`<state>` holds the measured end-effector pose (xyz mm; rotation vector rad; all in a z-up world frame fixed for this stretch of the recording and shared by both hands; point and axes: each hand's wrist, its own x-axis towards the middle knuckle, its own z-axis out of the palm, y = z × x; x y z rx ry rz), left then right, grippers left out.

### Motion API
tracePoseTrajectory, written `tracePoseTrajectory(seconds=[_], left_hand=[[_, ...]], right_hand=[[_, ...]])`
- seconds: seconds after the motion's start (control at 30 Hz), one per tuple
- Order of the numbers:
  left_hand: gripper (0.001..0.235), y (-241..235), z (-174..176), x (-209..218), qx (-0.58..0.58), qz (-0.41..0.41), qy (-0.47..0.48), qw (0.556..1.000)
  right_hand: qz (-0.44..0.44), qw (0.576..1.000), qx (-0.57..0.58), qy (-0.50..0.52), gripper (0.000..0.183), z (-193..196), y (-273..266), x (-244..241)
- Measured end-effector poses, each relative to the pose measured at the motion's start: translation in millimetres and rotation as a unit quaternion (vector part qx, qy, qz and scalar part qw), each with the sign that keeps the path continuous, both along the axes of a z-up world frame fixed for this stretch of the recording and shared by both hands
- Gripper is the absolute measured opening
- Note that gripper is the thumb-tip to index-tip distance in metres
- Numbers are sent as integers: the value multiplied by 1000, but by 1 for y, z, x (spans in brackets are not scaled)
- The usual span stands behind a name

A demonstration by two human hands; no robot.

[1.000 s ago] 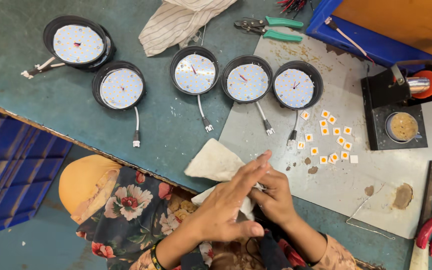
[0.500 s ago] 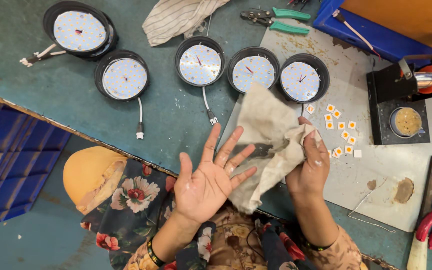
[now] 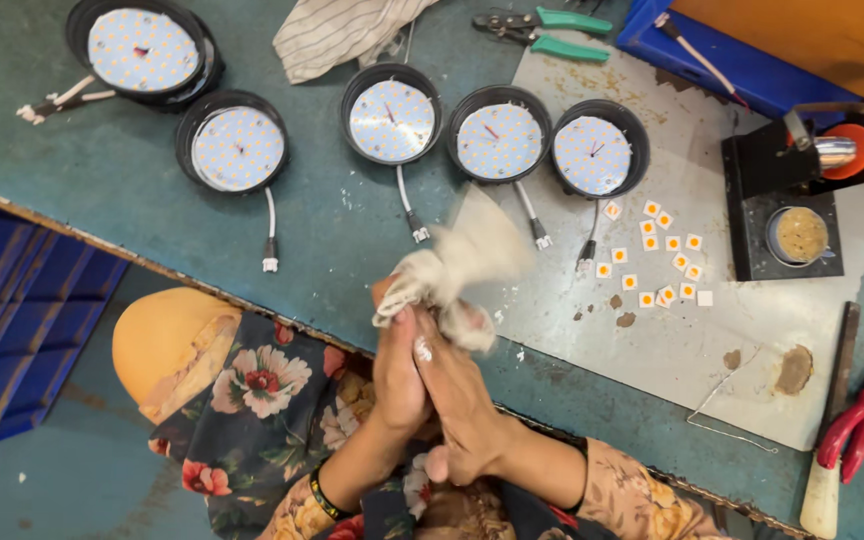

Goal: The person assembles a circular LED light fixture by soldering small LED modules onto a circuit board using a soldering iron. They use pliers to adjust components and a screwdriver to manipulate parts. After assembly, the person wipes the fixture with a cloth and places it with other completed units on the workbench.

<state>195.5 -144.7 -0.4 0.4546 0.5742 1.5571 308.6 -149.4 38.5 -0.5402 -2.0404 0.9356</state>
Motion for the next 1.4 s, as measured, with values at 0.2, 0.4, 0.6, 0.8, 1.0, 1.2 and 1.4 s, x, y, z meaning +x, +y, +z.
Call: tracePoseTrajectory(seconds=[0.2, 0.4, 0.6, 0.8, 1.0, 1.2, 1.4], left_hand=[[31, -1, 0, -46, 19, -82, -205, 975], [51, -5, 81, -87, 165, -59, 173, 969], [47, -20, 90, -22, 178, -22, 685, 706], [47, -27, 24, -21, 89, -157, 524, 833], [46, -22, -10, -25, -14, -293, 336, 895], [51, -2, 39, -86, -51, -99, 170, 979], [56, -12, 112, -76, 301, -60, 606, 734]], right_hand=[[81, 992, -21, -95, 92, 24, 4, 36], [-45, 977, 100, -185, 54, 24, 17, 57], [-73, 956, 136, -250, 47, 44, 30, 60], [57, 945, 165, -276, 44, 51, 36, 62], [121, 924, 210, -296, 39, 61, 41, 58], [28, 925, 149, -349, 59, 66, 48, 64], [66, 927, -41, -367, 52, 49, 36, 56]])
